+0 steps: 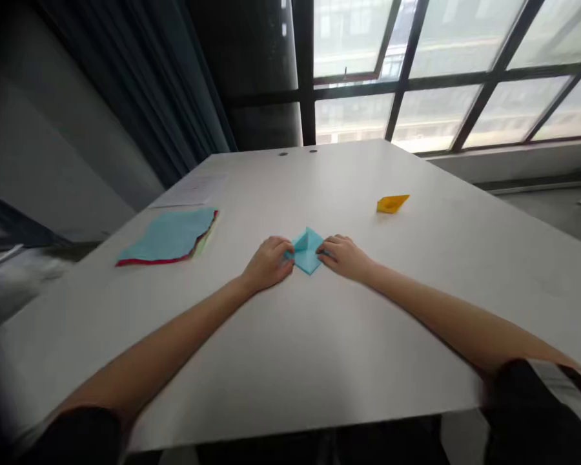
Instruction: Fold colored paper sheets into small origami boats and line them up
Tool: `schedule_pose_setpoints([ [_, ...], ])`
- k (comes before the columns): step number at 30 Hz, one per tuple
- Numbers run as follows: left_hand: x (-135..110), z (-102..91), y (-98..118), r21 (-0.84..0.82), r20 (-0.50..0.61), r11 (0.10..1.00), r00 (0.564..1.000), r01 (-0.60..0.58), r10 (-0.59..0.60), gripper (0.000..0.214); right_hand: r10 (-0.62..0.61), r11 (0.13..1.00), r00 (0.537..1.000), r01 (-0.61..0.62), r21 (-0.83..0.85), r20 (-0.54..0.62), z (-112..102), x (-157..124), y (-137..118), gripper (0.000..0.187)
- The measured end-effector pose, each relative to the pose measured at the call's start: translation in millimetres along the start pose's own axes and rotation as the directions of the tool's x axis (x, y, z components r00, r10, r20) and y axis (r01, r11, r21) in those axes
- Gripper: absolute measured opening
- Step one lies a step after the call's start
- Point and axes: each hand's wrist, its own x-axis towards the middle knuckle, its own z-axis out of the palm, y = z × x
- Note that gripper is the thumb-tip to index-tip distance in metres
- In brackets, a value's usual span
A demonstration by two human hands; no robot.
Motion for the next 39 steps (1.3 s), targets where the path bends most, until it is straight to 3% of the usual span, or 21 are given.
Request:
schedule_pose_setpoints([
  [6,1.1,1.0,2.2,-0.058,0.131,0.998,0.991,0.002,0.006,0.026,0.000,1.000,1.000,0.000,-0.004,0.001,-2.0,-0.3,0.5,0.019],
  [12,0.6,2.1,-1.1,-0.039,0.200,0.994,0.974,-0.104,0.110,0.026,-0.078,0.997,0.997,0.078,-0.028,0.003,-2.0,-2.3,-0.9,0.022],
  [18,0.8,1.9,-1.0,-0.042,0.193,0.993,0.974,-0.112,0.118,0.024,-0.203,0.979,0.977,0.202,0.032,0.060,-3.8,-2.0,-2.5,0.024],
  [26,1.5,6.3,-3.5,-0.150,0.198,0.983,0.971,-0.102,0.131,0.035,-0.234,0.970,0.970,0.228,0.085,0.062,-6.0,-1.6,-4.2,0.025],
  [34,2.3,6.7,-4.0,-0.153,0.184,0.981,0.972,-0.119,0.146,0.034,-0.263,0.959,0.962,0.253,0.130,0.068,-4.9,-1.7,-5.1,0.028],
  [39,3.0,8.8,-3.9,-0.134,0.254,0.982,0.954,-0.130,0.161,0.044,-0.304,0.949,0.948,0.292,0.120,0.091,-5.1,-1.5,-4.2,0.031],
])
